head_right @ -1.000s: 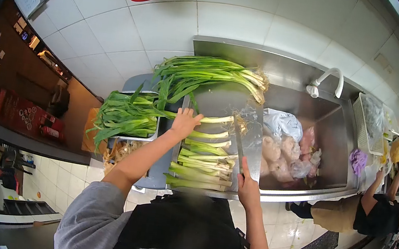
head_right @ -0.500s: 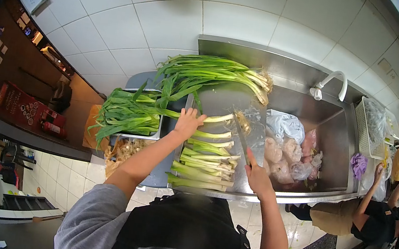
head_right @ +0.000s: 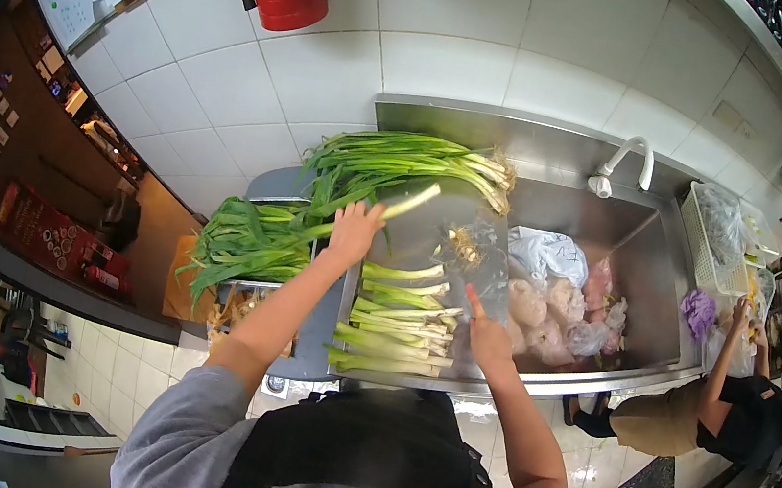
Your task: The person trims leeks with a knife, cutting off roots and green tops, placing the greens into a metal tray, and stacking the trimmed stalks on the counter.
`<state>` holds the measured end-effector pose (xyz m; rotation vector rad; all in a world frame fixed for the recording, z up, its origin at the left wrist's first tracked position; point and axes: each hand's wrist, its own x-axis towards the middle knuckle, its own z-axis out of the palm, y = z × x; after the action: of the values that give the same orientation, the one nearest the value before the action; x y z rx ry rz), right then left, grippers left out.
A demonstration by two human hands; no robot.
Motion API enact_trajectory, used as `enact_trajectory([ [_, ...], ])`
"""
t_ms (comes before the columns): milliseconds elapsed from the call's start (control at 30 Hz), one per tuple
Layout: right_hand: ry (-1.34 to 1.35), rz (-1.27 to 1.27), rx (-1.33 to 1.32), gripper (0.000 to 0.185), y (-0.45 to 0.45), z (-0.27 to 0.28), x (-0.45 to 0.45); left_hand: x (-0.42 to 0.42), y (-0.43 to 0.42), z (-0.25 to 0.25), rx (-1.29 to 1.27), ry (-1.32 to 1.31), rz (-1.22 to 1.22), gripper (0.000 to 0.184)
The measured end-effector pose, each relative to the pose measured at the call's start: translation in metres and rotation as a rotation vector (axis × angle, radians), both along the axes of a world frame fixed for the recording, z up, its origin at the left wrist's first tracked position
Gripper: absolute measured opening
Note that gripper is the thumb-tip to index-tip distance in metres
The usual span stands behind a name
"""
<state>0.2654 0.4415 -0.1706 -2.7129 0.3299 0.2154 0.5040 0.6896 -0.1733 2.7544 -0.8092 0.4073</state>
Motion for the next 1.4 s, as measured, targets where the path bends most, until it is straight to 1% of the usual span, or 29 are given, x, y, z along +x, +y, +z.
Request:
enact_trajectory([
  [33,-0.012,-0.007,-0.013,0.071,0.001,0.000,-0.001,0.004,-0.004,0.015,0.003,0.043,-0.015,0.031],
  [133,-0.073,0.001,0.018,0.069,0.003,0.018,-0.020,0.020,-0.032,0.021,0.006,-0.019,-0.054,0.035],
  [167,-0.077,-0.003,0.017,0.069,0.005,0.025,-0.030,0.026,-0.045,0.023,0.046,0.070,-0.068,0.045],
  [200,-0.086,-0.024,0.072,0.069,0.007,0.033,-0.043,0.026,-0.055,0.016,0.044,0.069,-0.074,0.045],
  [267,-0.103,-0.054,0.118,0.069,0.008,0.046,-0.070,0.027,-0.079,0.005,-0.010,-0.210,-0.165,0.050],
  [300,-0.100,-0.131,0.200,0.069,0.010,0.051,-0.084,0.021,-0.091,0.003,0.001,-0.196,-0.190,0.059],
  [333,-0.096,-0.206,0.282,0.069,0.010,0.059,-0.095,0.013,-0.106,0.001,-0.009,-0.205,-0.194,0.059],
  [400,0.032,-0.410,0.442,0.070,0.014,0.087,-0.112,-0.007,-0.132,0.000,0.085,0.314,-0.305,0.057],
  [433,0.011,-0.448,0.418,0.070,0.009,0.076,-0.121,-0.020,-0.140,-0.001,0.081,0.311,-0.309,0.057],
  [500,0.001,-0.505,0.452,0.069,0.006,0.083,-0.128,-0.043,-0.151,-0.002,0.011,0.347,-0.255,0.051],
  [533,-0.003,-0.560,0.491,0.069,0.004,0.086,-0.129,-0.043,-0.158,-0.012,0.006,0.344,-0.253,0.051],
  [600,-0.021,-0.564,0.463,0.069,-0.002,0.085,-0.128,-0.036,-0.169,-0.046,0.044,0.406,-0.309,0.042],
  [633,-0.038,-0.571,0.444,0.068,-0.005,0.084,-0.127,-0.040,-0.171,-0.058,-0.037,0.382,-0.312,0.034],
  [667,-0.051,-0.573,0.426,0.068,-0.006,0.081,-0.127,-0.042,-0.172,-0.058,-0.047,0.389,-0.290,0.034],
  [733,-0.078,-0.510,0.387,0.069,-0.019,0.063,-0.122,-0.052,-0.166,-0.052,-0.054,0.436,-0.387,0.034],
  [767,-0.119,-0.474,0.338,0.067,-0.022,0.061,-0.117,-0.057,-0.160,-0.045,-0.136,0.473,-0.395,0.034],
  [800,-0.161,-0.430,0.290,0.065,-0.020,0.064,-0.108,-0.062,-0.154,-0.037,-0.221,0.505,-0.396,0.035],
  [833,-0.158,-0.463,0.302,0.065,-0.016,0.072,-0.098,-0.064,-0.147,-0.029,-0.239,0.506,-0.346,0.035],
  [900,-0.239,-0.382,0.329,0.067,-0.020,0.073,-0.078,-0.071,-0.122,-0.013,-0.621,0.375,-0.440,0.047],
  [933,-0.170,-0.395,0.360,0.068,-0.015,0.088,-0.066,-0.077,-0.098,0.002,-0.643,0.366,-0.365,0.047],
  [1000,-0.111,-0.413,0.435,0.065,-0.008,0.102,-0.044,-0.092,-0.044,0.039,-0.760,0.241,-0.310,0.052],
  [1033,-0.185,-0.339,0.405,0.064,-0.011,0.092,-0.033,-0.098,-0.013,0.050,-0.805,0.187,-0.241,0.052],
  [1100,-0.238,-0.238,0.361,0.062,-0.009,0.093,-0.018,-0.113,0.055,0.057,-0.865,0.132,-0.095,0.051],
  [1133,-0.209,-0.256,0.392,0.061,0.006,0.109,-0.007,-0.120,0.088,0.056,-0.878,0.124,-0.017,0.050],
  [1200,-0.175,-0.266,0.422,0.060,0.023,0.119,0.010,-0.135,0.147,0.035,-0.742,0.030,0.266,0.049],
  [1267,-0.237,-0.165,0.397,0.060,0.030,0.118,0.024,-0.141,0.199,0.003,-0.706,0.026,0.411,0.053],
  [1333,-0.232,-0.126,0.413,0.060,0.037,0.119,0.036,-0.137,0.240,-0.052,-0.598,0.085,0.615,0.056],
  [1367,-0.227,-0.097,0.433,0.061,0.041,0.120,0.040,-0.138,0.254,-0.084,-0.599,0.088,0.616,0.056],
  [1400,-0.224,-0.099,0.431,0.061,0.047,0.123,0.042,-0.141,0.264,-0.108,-0.366,0.175,0.651,0.063],
])
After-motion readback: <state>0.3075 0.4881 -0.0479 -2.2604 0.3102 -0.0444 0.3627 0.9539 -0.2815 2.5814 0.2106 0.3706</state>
